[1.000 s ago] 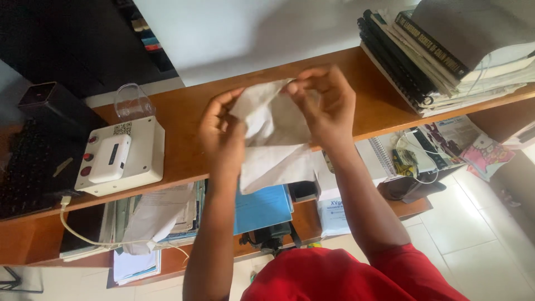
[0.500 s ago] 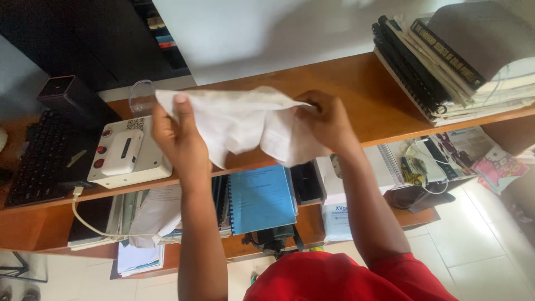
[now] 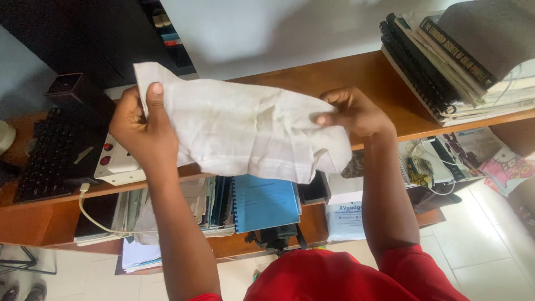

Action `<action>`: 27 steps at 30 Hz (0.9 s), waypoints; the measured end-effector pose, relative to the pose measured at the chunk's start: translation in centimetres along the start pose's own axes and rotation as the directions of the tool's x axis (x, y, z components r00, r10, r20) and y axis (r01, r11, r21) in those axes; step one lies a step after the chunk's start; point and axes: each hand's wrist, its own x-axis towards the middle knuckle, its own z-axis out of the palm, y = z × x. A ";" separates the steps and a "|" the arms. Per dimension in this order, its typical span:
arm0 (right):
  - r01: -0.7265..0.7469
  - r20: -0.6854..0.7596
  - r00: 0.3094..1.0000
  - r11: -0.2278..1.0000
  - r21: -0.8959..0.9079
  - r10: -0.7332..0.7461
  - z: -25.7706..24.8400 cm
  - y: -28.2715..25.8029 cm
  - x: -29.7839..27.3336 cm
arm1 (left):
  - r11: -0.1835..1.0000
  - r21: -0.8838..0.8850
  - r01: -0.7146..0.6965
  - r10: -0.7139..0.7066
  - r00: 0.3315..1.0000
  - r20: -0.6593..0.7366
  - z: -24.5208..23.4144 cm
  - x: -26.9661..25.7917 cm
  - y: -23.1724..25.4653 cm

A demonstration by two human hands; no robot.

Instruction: The person is wiping a wooden shelf with a cloth and then proceeds to fold the cloth.

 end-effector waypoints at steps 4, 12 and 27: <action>0.139 -0.063 0.990 0.954 0.265 -0.127 -3.6 5.8 0.2 | 0.996 0.025 0.083 -0.084 0.993 0.082 -0.8 1.1 -1.0; -0.111 -0.082 0.992 0.979 -0.173 0.098 -0.9 -1.4 -0.6 | 0.994 0.075 0.080 -0.089 0.989 0.114 -2.1 1.9 -4.0; 0.232 -0.560 0.800 0.972 -0.043 -0.215 0.4 1.0 1.7 | 0.998 -0.066 0.019 -0.021 0.999 -0.026 -1.1 1.3 -6.5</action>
